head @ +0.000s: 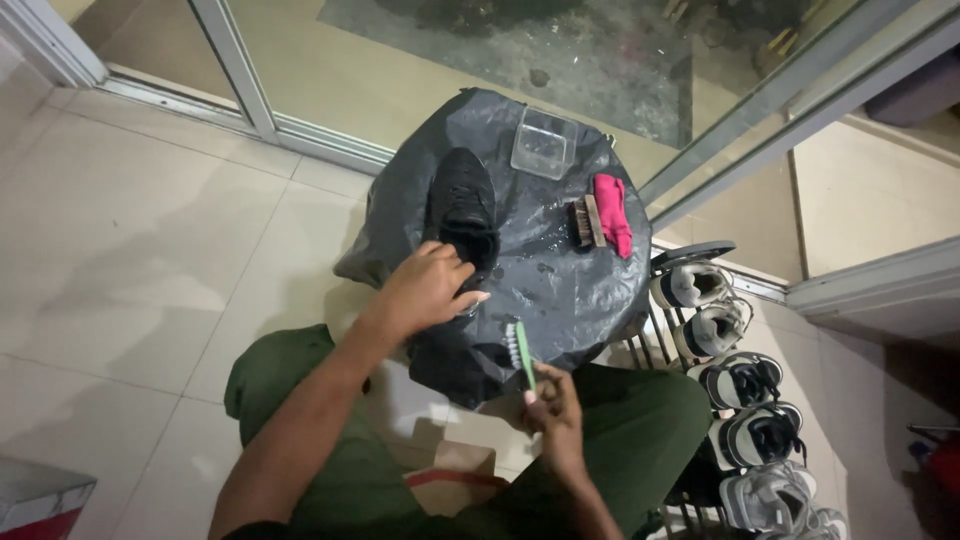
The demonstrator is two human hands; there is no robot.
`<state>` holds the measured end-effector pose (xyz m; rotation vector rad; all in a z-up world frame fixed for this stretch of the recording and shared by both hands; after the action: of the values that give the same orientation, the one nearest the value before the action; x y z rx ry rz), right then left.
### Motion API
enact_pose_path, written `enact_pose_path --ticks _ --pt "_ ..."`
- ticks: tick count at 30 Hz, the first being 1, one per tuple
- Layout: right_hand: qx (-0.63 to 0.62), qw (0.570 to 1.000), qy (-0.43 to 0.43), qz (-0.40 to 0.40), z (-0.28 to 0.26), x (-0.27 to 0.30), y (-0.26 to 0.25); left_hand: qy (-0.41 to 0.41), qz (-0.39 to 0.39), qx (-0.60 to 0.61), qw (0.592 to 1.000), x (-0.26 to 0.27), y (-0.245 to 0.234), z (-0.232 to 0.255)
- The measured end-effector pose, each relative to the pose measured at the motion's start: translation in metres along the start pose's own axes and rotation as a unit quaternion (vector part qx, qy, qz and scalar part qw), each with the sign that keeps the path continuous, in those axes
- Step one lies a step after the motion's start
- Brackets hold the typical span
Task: The person scrubs a black sneaker with a green brush, repeatedly dipping the brush into a small container of liquid. They rotate the shoe to clean different areas, including the sole and upper, and briefly place it on a nearby shoe rack before continuing to scrub.
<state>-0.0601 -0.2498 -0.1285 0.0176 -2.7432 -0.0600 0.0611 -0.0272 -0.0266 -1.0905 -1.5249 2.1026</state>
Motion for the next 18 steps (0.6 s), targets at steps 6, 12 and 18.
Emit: enact_pose_path --ticks 6,12,18 --pt "0.010 0.999 0.014 0.051 -0.056 0.000 -0.026 0.055 0.055 0.057 0.995 -0.013 -0.022 0.007" --pt "-0.071 0.961 -0.264 0.038 -0.118 -0.058 -0.080 -0.066 0.069 0.104 0.990 -0.026 -0.054 -0.013" --pt "0.046 0.951 -0.301 -0.049 -0.223 -0.094 -0.037 -0.121 0.146 0.223 0.956 -0.055 -0.067 -0.049"
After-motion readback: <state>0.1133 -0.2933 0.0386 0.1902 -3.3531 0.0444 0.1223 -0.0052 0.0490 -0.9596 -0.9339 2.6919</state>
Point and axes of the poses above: each hand's wrist, its own x-axis away from the middle knuckle, its own y-axis out of the palm, z = x × y, the point moved 10 cm from there along -x, towards the middle knuckle, and after that the axes turned 10 degrees about y, right-handed, at the moved point
